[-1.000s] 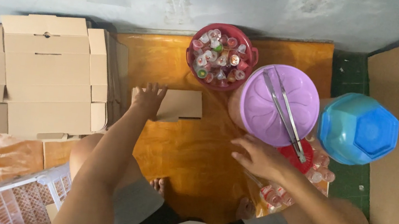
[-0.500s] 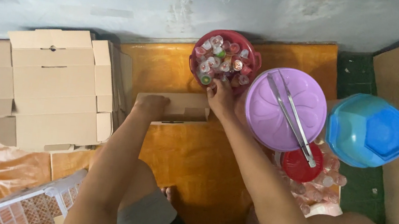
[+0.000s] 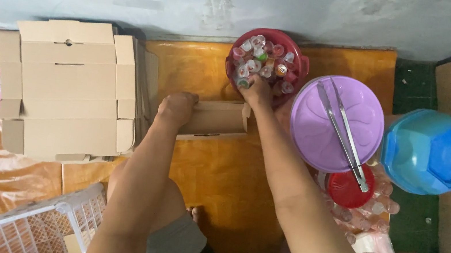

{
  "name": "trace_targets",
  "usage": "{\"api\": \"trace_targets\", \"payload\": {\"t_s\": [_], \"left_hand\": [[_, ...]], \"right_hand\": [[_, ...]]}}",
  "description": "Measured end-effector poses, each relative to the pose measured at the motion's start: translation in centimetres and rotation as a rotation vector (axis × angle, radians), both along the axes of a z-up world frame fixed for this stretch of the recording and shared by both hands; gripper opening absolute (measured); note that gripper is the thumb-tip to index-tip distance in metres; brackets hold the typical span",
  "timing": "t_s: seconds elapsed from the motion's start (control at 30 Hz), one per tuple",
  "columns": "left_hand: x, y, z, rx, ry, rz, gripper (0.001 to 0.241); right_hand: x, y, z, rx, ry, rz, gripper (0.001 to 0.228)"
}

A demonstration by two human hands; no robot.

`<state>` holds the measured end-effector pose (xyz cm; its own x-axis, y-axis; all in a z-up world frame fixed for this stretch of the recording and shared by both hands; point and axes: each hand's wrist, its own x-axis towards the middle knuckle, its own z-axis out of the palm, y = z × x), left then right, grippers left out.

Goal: The person folds a cardboard box by hand and places small jelly containers into it using tongs and by hand.

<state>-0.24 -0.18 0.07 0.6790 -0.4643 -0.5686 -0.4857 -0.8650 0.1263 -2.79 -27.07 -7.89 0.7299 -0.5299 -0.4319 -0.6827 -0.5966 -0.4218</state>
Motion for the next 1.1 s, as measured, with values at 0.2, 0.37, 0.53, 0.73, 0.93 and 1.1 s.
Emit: {"api": "trace_targets", "payload": {"t_s": [0.2, 0.37, 0.53, 0.73, 0.93, 1.1], "left_hand": [[-0.8, -0.8, 1.6, -0.038, 0.001, 0.058, 0.040], [-0.2, -0.2, -1.2, -0.034, -0.044, -0.038, 0.044], [0.3, 0.2, -3.5, -0.046, -0.054, -0.016, 0.045], [0.8, 0.1, -5.9, -0.027, -0.128, -0.060, 0.044], [0.6, 1.5, 3.9, -0.090, -0.033, -0.145, 0.044], [-5.1, 12.1, 15.0, -0.404, -0.228, 0.394, 0.032]], "right_hand": [[-0.7, -1.1, -1.8, -0.030, -0.100, 0.003, 0.028], [-2.3, -1.9, 0.0, -0.051, -0.340, 0.063, 0.021], [-5.6, -0.7, 9.1, -0.192, -0.630, 0.110, 0.025], [-11.7, 3.9, 11.4, 0.023, -0.369, 0.487, 0.019], [-13.2, 6.4, 5.1, -0.004, -0.111, 0.585, 0.030], [-18.2, 5.9, 8.6, 0.021, -0.011, 0.716, 0.048]]}}
